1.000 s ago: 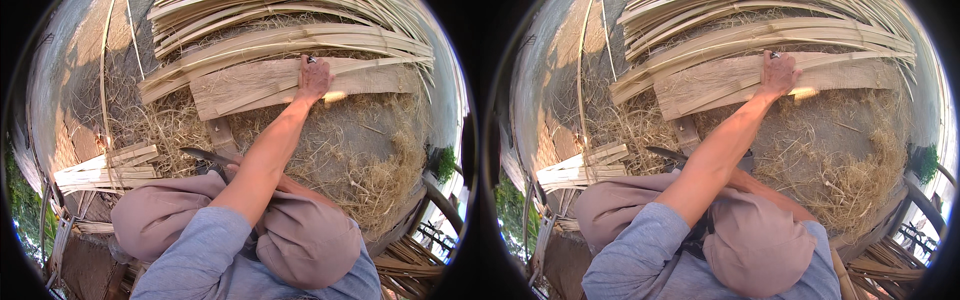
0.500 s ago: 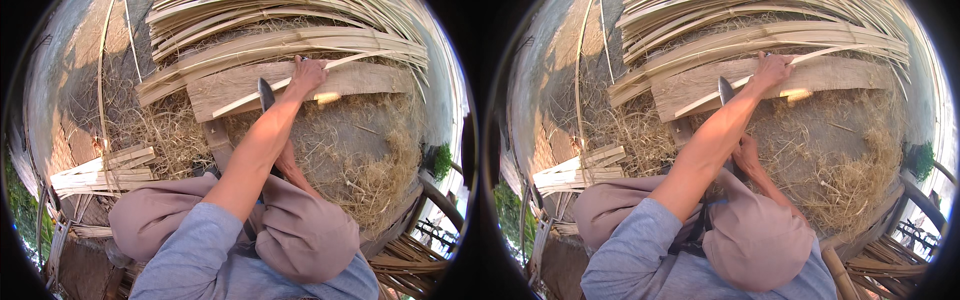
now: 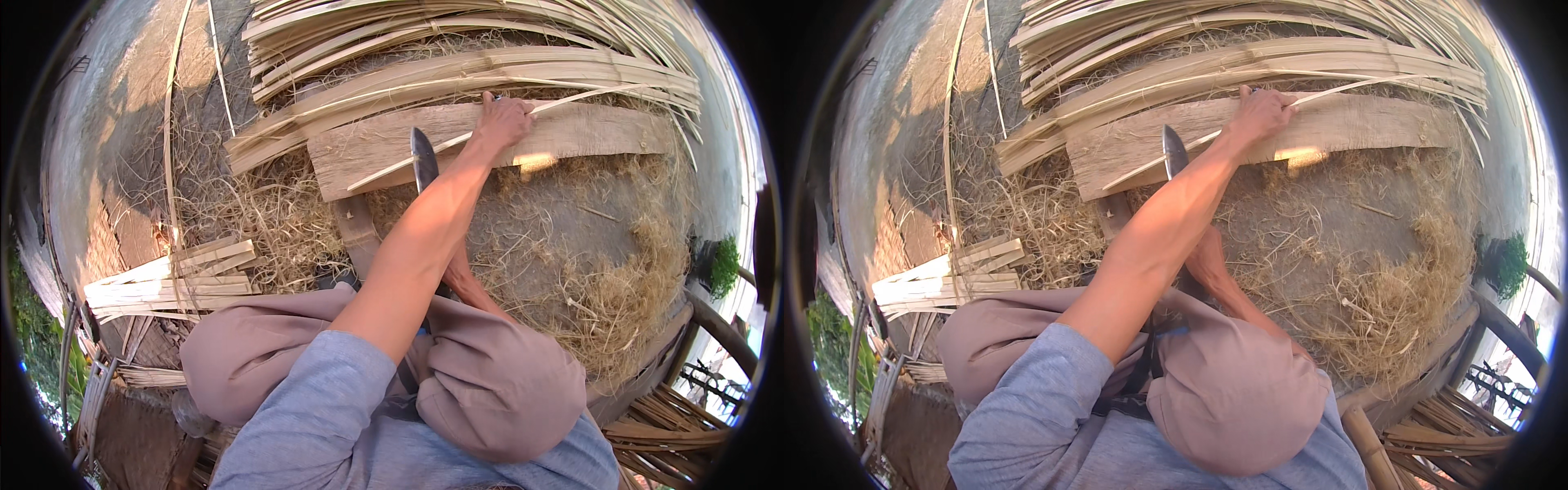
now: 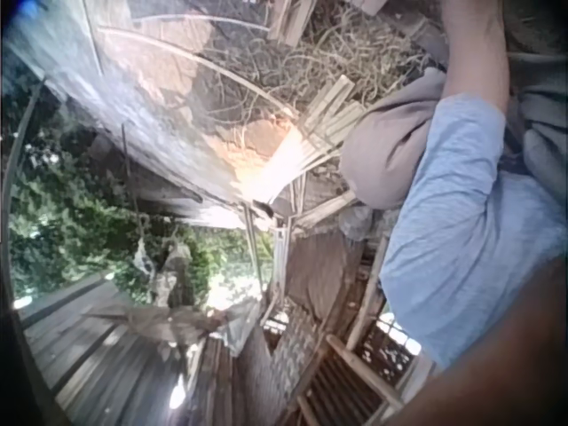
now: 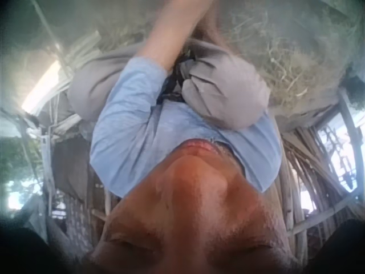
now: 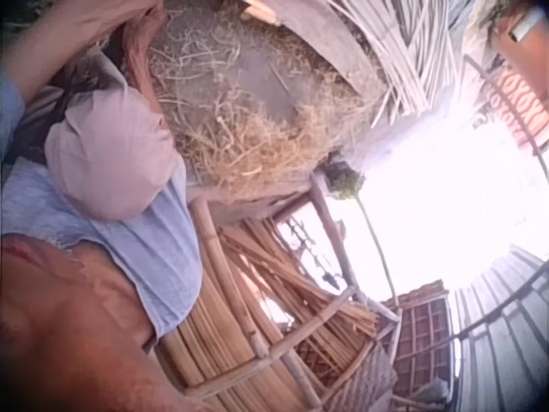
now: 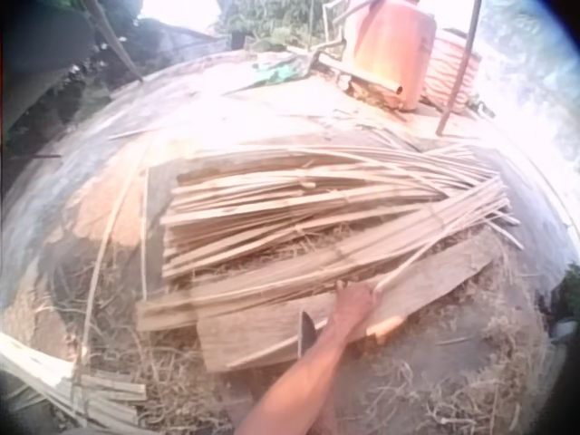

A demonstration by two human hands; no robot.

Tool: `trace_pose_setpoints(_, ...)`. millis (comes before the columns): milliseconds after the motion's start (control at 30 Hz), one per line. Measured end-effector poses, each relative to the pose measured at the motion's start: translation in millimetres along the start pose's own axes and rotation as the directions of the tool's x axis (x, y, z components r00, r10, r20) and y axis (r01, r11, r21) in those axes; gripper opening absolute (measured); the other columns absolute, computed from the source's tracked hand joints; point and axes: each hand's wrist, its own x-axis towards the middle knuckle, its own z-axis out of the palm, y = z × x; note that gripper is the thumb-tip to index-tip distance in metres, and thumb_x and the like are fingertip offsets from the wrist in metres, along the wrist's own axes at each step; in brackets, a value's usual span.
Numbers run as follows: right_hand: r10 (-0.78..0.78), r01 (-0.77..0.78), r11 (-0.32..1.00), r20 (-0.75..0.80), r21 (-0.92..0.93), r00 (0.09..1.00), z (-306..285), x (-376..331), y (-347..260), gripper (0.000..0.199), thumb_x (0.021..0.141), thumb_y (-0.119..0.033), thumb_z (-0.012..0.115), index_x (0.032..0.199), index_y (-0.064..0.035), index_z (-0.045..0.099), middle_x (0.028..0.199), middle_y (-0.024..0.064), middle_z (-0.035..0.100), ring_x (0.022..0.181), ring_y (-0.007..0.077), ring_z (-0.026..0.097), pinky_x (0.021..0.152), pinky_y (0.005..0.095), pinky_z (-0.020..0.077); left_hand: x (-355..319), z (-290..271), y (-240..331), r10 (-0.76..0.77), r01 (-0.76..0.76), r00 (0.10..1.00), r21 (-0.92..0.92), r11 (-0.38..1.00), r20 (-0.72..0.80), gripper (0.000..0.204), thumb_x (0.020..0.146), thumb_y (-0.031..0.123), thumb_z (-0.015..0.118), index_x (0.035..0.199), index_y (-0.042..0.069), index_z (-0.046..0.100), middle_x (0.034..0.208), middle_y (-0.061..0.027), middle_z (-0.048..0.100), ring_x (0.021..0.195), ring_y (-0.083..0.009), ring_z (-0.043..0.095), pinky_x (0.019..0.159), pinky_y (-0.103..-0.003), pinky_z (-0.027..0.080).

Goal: The person splits long bamboo strips into thinner slats using a knife. They repeatedly position a strip on a wooden board, strike it with the knife to split it, then set the slats aside. The process continues with multiple strips throughout the clip.

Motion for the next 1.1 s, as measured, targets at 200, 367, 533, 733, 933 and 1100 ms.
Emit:
trace_pose_setpoints(200,-0.142,0.16,0.98,0.155,-0.114,0.978,7,-6,3,0.023,0.098,-0.016,0.063,0.105,0.0053,0.068,0.094,0.0138,0.076,0.085,0.0219,0.073,0.074,0.0358,0.0562,4,-9,-1,-0.035,0.029,0.99,0.041,0.999,0.14,0.034,0.105,0.037,0.049,0.102,0.015,0.076,0.096,-0.0102,0.075,0.107,-0.0303,0.069,0.112,-0.061,0.025)
trace_pose_setpoints(367,0.115,-0.115,0.993,-0.005,0.009,0.993,-18,8,-10,0.025,0.101,-0.018,0.059,0.103,0.0056,0.067,0.087,0.0137,0.074,0.071,0.0187,0.071,0.062,0.0333,0.0549,4,2,-1,-0.025,0.024,0.999,0.035,0.999,0.04,0.032,0.104,0.038,0.053,0.107,0.017,0.077,0.092,-0.0101,0.074,0.104,-0.0303,0.069,0.112,-0.06,0.025)
trace_pose_setpoints(533,0.002,0.001,0.998,0.055,-0.056,0.998,-6,1,-8,0.026,0.102,-0.019,0.057,0.101,0.0059,0.065,0.082,0.0138,0.073,0.064,0.018,0.069,0.056,0.0328,0.0539,-3,-8,8,-0.015,0.016,0.999,-0.024,1.0,0.046,0.03,0.101,0.04,0.058,0.101,0.016,0.076,0.093,-0.011,0.074,0.103,-0.03,0.069,0.109,-0.056,0.028)
trace_pose_setpoints(733,0.058,-0.055,0.997,0.06,-0.056,0.996,-19,0,-16,0.026,0.103,-0.019,0.055,0.101,0.0059,0.064,0.079,0.0137,0.072,0.061,0.0184,0.068,0.055,0.0331,0.0534,-32,7,1,0.087,-0.028,0.951,0.196,0.98,-0.296,0.02,0.095,0.031,0.067,0.095,0.012,0.067,0.093,-0.0086,0.069,0.099,-0.0281,0.065,0.1,-0.051,0.034)
trace_pose_setpoints(933,-0.059,0.049,0.99,-0.075,-0.133,0.995,-17,7,5,0.028,0.099,-0.02,0.062,0.107,0.0061,0.064,0.083,0.0142,0.072,0.074,0.0262,0.071,0.067,0.0387,0.0562,-34,13,-1,0.079,-0.042,0.95,0.127,0.991,-0.301,0.016,0.096,0.025,0.066,0.097,0.01,0.061,0.1,-0.0073,0.065,0.105,-0.0299,0.062,0.101,-0.053,0.038)
trace_pose_setpoints(1100,-0.077,0.084,0.991,0.07,-0.1,0.995,-4,10,14,0.034,0.094,-0.022,0.069,0.114,0.0044,0.064,0.096,0.0151,0.073,0.093,0.0321,0.071,0.082,0.043,0.0554,-31,8,-5,0.067,-0.047,0.951,0.071,0.996,-0.301,0.015,0.098,0.024,0.063,0.1,0.009,0.06,0.1,-0.0086,0.064,0.105,-0.0317,0.062,0.111,-0.057,0.034)
